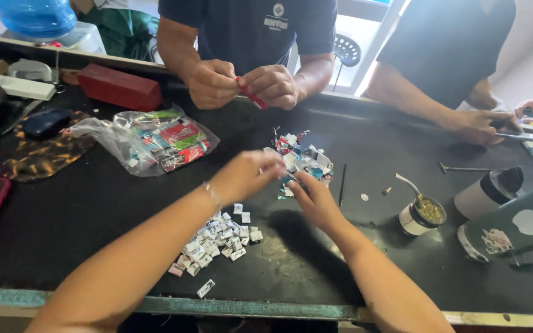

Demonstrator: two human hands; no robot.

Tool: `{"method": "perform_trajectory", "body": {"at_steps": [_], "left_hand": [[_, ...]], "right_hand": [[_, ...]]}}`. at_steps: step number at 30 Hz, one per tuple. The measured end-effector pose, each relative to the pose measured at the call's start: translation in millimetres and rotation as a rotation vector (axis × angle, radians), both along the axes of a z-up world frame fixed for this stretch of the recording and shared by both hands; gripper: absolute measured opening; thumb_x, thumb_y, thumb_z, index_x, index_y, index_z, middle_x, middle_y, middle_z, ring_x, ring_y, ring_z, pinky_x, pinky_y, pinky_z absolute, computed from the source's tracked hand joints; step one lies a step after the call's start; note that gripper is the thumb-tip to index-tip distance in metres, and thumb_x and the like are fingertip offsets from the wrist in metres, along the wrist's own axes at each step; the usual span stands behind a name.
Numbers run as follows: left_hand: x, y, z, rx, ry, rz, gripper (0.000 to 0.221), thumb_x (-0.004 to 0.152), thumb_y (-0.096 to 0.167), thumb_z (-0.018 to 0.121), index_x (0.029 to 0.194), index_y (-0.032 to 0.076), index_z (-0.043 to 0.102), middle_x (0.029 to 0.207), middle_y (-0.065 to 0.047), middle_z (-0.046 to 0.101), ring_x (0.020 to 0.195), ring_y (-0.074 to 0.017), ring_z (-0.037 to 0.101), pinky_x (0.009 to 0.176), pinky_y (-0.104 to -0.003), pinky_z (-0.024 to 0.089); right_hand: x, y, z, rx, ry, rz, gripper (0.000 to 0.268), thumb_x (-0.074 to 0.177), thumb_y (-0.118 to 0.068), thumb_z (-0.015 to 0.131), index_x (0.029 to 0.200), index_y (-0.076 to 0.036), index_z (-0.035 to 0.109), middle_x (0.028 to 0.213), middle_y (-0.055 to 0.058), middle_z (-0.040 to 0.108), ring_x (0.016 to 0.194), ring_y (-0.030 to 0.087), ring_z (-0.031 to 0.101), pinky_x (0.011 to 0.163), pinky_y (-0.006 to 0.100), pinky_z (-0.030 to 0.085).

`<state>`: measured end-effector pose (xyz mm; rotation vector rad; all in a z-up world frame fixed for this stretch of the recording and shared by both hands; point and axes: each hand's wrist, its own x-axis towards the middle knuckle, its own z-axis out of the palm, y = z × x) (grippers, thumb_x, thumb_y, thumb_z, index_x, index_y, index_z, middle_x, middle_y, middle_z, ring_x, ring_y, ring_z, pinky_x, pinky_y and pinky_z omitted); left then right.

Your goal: Opening small individual gum packets and sorting the wrappers and contents on a counter.

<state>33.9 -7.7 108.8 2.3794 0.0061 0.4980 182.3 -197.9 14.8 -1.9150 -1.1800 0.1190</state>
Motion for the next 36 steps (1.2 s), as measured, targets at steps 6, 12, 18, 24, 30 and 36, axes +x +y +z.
{"method": "perform_trajectory", "body": {"at_steps": [6,12,18,24,30,36], "left_hand": [[-24.6,3.5,-44.7,-0.161,-0.023,-0.114,0.019,0.097,0.021,0.065,0.110,0.012,0.075,0.097,-0.018,0.078,0.096,-0.0383,0.073,0.083,-0.045,0.060],[-24.9,11.8,-84.4,-0.084,-0.202,-0.094,0.013,0.096,0.027,0.069,0.102,0.019,0.076,0.084,-0.005,0.076,0.075,-0.0208,0.074,0.071,-0.032,0.061],[-21.9,10.3,-108.3,0.755,-0.639,0.185,0.008,0.099,0.031,0.063,0.103,0.024,0.064,0.085,0.004,0.064,0.075,-0.0177,0.066,0.062,-0.030,0.056],[-27.3,8.4,-86.8,1.004,-0.740,0.131,0.010,0.095,0.014,0.052,0.088,0.020,0.055,0.080,0.000,0.049,0.073,-0.0225,0.056,0.058,-0.032,0.049],[-23.1,9.8,-90.0,1.014,-0.773,0.056,0.011,0.095,0.014,0.047,0.090,0.020,0.054,0.084,-0.001,0.048,0.075,-0.0227,0.053,0.059,-0.032,0.047],[-38.3,-1.0,-71.9,0.785,-0.804,-0.015,0.016,0.097,0.011,0.053,0.088,0.021,0.061,0.085,0.003,0.053,0.078,-0.0186,0.058,0.060,-0.029,0.050]], "right_hand": [[-21.7,4.0,0.9,-0.076,0.011,0.222,0.026,0.107,-0.024,0.048,0.118,-0.007,0.064,0.089,0.026,0.067,0.087,0.046,0.067,0.081,0.053,0.053],[-38.9,6.9,4.9,-0.113,0.068,0.323,0.036,0.109,-0.028,0.038,0.118,-0.009,0.066,0.082,0.016,0.064,0.074,0.032,0.065,0.070,0.044,0.055],[-62.0,9.8,-10.7,-0.023,0.597,0.363,0.041,0.111,-0.030,0.034,0.103,-0.007,0.067,0.074,0.008,0.063,0.063,0.016,0.060,0.054,0.028,0.051],[-70.4,9.9,-14.7,0.035,0.886,0.325,0.045,0.112,-0.032,0.033,0.100,-0.001,0.063,0.074,0.015,0.061,0.055,0.019,0.059,0.043,0.024,0.042],[-90.4,18.4,1.5,0.155,1.076,0.216,0.041,0.111,-0.035,0.041,0.100,0.000,0.061,0.062,0.015,0.053,0.045,0.018,0.050,0.039,0.024,0.032],[-88.2,16.5,-10.2,0.304,1.061,0.205,0.034,0.110,-0.024,0.044,0.095,0.002,0.060,0.059,0.019,0.051,0.047,0.020,0.046,0.040,0.023,0.030]]}}
